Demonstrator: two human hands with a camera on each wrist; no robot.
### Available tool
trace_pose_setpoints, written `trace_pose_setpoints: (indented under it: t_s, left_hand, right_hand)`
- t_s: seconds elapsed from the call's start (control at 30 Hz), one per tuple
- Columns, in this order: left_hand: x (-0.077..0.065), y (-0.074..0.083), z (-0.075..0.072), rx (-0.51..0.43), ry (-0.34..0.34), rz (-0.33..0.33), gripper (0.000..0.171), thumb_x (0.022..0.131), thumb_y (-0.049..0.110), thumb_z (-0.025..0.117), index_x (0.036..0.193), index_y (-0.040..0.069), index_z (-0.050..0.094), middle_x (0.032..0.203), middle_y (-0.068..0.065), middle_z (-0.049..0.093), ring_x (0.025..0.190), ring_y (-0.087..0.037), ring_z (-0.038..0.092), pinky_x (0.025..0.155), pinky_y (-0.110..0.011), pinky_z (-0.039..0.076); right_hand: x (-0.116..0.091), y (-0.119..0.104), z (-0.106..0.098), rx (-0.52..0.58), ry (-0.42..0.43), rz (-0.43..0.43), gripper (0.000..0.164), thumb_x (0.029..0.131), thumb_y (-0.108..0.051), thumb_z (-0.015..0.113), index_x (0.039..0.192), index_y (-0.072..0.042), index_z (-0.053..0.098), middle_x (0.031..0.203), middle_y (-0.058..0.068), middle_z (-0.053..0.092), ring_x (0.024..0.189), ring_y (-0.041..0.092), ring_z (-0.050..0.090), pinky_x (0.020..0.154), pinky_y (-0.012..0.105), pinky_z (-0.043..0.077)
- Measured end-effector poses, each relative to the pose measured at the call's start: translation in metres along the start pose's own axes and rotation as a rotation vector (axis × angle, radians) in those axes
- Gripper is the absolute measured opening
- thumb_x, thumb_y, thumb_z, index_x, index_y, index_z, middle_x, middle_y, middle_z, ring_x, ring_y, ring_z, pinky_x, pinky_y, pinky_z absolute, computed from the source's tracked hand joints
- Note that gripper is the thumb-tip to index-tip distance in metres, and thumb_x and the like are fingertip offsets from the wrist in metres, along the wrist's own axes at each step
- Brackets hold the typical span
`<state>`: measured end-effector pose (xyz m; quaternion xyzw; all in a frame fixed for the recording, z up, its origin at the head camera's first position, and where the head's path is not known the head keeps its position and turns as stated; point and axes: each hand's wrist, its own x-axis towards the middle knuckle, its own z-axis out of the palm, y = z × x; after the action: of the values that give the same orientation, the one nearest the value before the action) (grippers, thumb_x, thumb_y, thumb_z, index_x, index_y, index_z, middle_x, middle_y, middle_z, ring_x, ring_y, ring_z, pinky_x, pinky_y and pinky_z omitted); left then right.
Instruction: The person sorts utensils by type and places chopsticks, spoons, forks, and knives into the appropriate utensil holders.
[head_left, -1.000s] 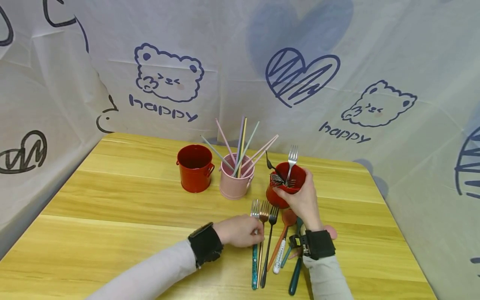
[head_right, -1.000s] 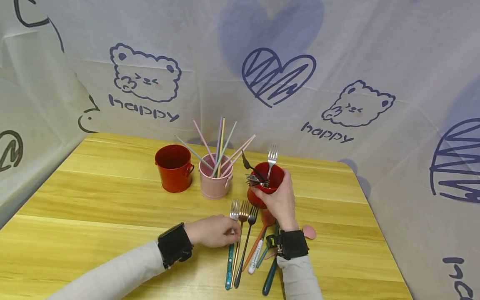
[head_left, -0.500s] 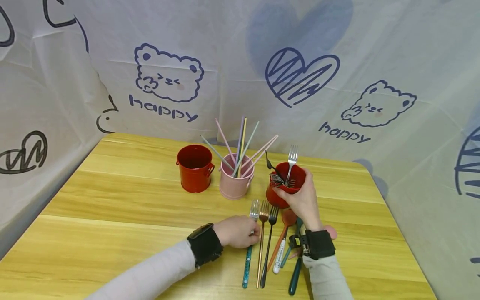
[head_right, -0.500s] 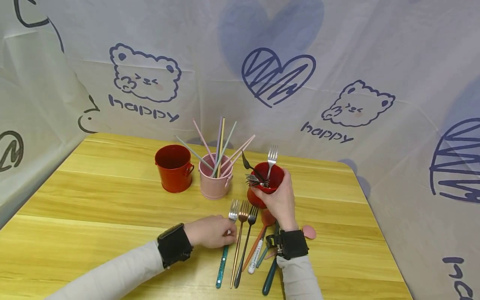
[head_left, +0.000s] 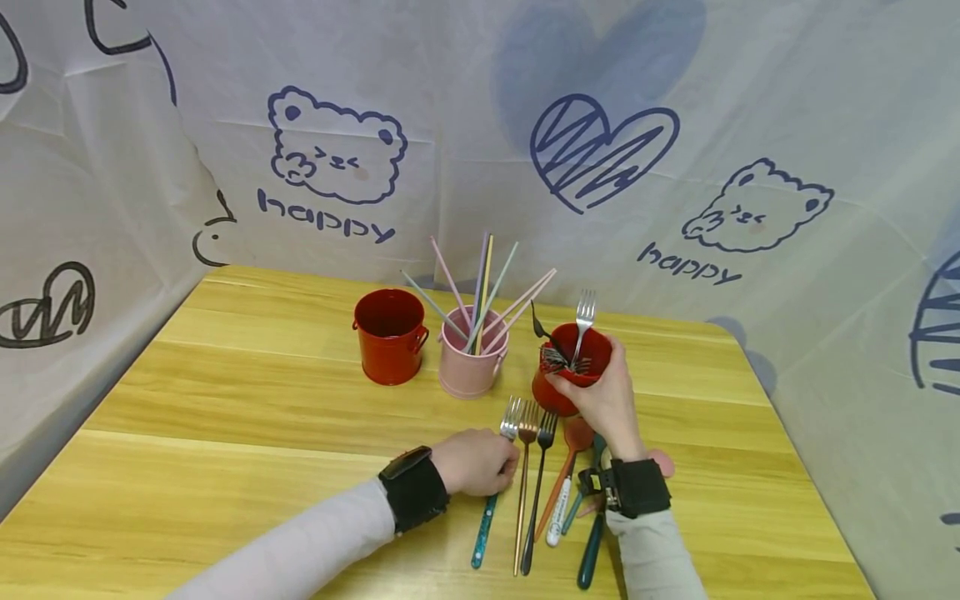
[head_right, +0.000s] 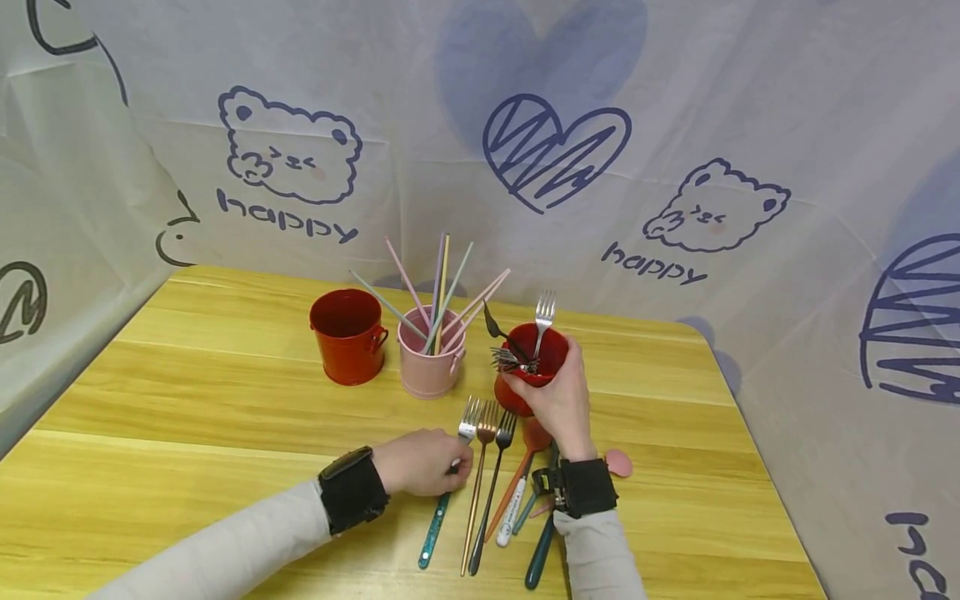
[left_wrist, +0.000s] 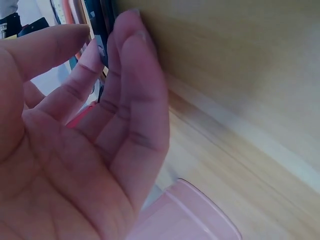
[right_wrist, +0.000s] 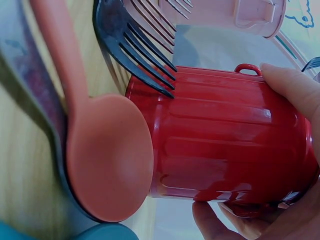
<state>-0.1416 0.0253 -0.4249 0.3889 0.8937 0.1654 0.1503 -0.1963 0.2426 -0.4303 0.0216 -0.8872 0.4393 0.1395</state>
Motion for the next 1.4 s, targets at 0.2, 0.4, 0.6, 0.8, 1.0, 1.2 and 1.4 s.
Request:
trace_pose_setpoints:
  t_s: [0.2, 0.4, 0.6, 0.8, 1.0, 1.2, 1.4]
  left_hand:
    - [0.004, -0.001, 0.005, 0.025, 0.026, -0.010, 0.022, 0.087, 0.015, 0.062, 0.068, 0.018, 0.052, 0.062, 0.007, 0.046, 0.056, -0.009, 0.045, 0.052, -0.021, 0.035]
    - [0.003, -0.003, 0.005, -0.007, 0.091, -0.009, 0.022, 0.085, 0.011, 0.062, 0.065, 0.017, 0.053, 0.060, 0.008, 0.045, 0.054, -0.008, 0.044, 0.051, -0.020, 0.034]
    - [0.000, -0.006, 0.006, -0.047, 0.123, -0.042, 0.021, 0.082, 0.011, 0.066, 0.067, 0.018, 0.053, 0.062, 0.008, 0.046, 0.056, -0.009, 0.045, 0.051, -0.021, 0.034]
    - [-0.001, -0.011, 0.009, -0.065, 0.152, -0.059, 0.017, 0.080, 0.015, 0.069, 0.071, 0.020, 0.056, 0.065, 0.009, 0.051, 0.058, -0.009, 0.048, 0.053, -0.022, 0.038]
    - [-0.002, -0.014, 0.009, -0.110, 0.188, -0.066, 0.013, 0.082, 0.017, 0.068, 0.077, 0.020, 0.057, 0.069, 0.009, 0.053, 0.061, -0.010, 0.050, 0.057, -0.023, 0.041]
    - [-0.002, -0.016, 0.010, -0.228, 0.203, -0.077, 0.010, 0.085, 0.015, 0.066, 0.085, 0.018, 0.057, 0.066, 0.007, 0.050, 0.057, -0.010, 0.047, 0.053, -0.022, 0.037]
    - [-0.004, -0.019, 0.010, -0.439, 0.195, -0.093, 0.024, 0.088, 0.011, 0.064, 0.105, 0.011, 0.048, 0.065, 0.002, 0.049, 0.054, -0.010, 0.045, 0.052, -0.021, 0.034]
  right_hand:
    - [0.000, 0.001, 0.000, -0.002, -0.001, -0.010, 0.090, 0.070, -0.029, 0.083, 0.138, -0.005, 0.029, 0.132, 0.016, 0.047, 0.117, 0.033, 0.048, 0.095, 0.052, 0.044]
    - [0.000, 0.000, -0.001, 0.008, -0.001, -0.015, 0.090, 0.071, -0.029, 0.083, 0.138, -0.005, 0.029, 0.132, 0.017, 0.047, 0.117, 0.033, 0.048, 0.094, 0.052, 0.044]
    - [0.000, -0.001, -0.001, 0.015, 0.001, -0.011, 0.089, 0.070, -0.028, 0.083, 0.137, -0.005, 0.030, 0.131, 0.016, 0.048, 0.116, 0.032, 0.049, 0.094, 0.052, 0.044]
    - [0.000, -0.001, -0.001, 0.015, 0.000, -0.014, 0.089, 0.070, -0.028, 0.083, 0.137, -0.005, 0.030, 0.131, 0.016, 0.048, 0.116, 0.032, 0.049, 0.094, 0.052, 0.044]
    - [0.000, -0.002, -0.001, 0.011, -0.002, -0.015, 0.089, 0.071, -0.029, 0.083, 0.138, -0.005, 0.029, 0.131, 0.016, 0.047, 0.116, 0.033, 0.048, 0.094, 0.052, 0.044]
    - [0.000, -0.002, -0.001, 0.002, 0.000, -0.009, 0.089, 0.071, -0.029, 0.083, 0.138, -0.005, 0.029, 0.132, 0.017, 0.047, 0.117, 0.033, 0.048, 0.095, 0.052, 0.044]
    - [0.000, -0.001, 0.000, 0.001, 0.001, -0.016, 0.090, 0.071, -0.030, 0.082, 0.138, -0.005, 0.029, 0.132, 0.017, 0.047, 0.117, 0.033, 0.048, 0.095, 0.053, 0.044]
